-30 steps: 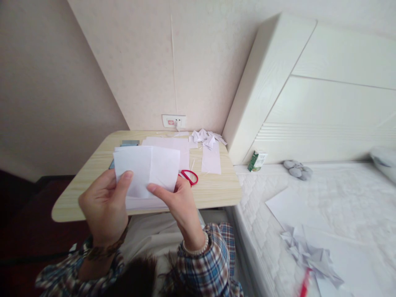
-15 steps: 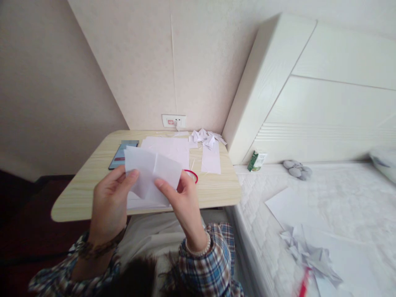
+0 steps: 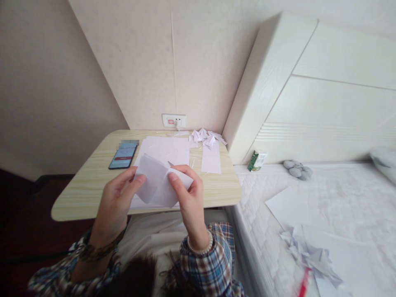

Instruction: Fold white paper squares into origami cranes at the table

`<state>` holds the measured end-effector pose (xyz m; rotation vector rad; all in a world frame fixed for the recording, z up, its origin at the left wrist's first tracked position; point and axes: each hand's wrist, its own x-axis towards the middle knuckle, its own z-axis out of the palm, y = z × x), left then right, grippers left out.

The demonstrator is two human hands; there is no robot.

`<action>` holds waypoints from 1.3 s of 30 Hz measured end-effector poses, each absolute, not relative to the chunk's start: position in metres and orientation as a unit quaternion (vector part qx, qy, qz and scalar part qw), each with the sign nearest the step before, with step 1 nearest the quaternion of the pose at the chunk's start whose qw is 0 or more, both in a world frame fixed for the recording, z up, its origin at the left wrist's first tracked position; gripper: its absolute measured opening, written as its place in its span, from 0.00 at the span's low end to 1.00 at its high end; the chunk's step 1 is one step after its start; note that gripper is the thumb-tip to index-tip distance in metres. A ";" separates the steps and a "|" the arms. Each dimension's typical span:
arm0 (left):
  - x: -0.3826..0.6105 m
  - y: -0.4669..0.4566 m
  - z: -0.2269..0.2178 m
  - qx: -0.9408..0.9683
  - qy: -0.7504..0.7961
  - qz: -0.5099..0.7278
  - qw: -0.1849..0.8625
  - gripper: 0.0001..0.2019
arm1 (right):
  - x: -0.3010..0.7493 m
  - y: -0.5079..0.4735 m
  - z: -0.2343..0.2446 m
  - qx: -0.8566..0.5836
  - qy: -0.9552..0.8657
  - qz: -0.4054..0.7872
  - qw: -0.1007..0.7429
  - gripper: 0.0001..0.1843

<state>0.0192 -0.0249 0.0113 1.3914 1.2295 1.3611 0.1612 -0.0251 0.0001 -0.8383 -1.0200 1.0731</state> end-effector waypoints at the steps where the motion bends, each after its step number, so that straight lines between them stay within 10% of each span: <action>1: 0.019 -0.025 0.011 0.557 0.490 0.537 0.401 0.09 | 0.161 -0.025 0.000 -0.368 -0.450 0.478 0.659 0.08; 18: 0.024 -0.023 0.014 0.662 0.480 0.568 0.096 0.12 | 0.159 -0.028 0.003 -0.402 -0.454 0.465 0.644 0.08; 39: 0.030 -0.029 0.014 0.649 0.503 0.482 0.306 0.12 | 0.164 -0.030 0.013 -0.456 -0.591 0.245 0.618 0.03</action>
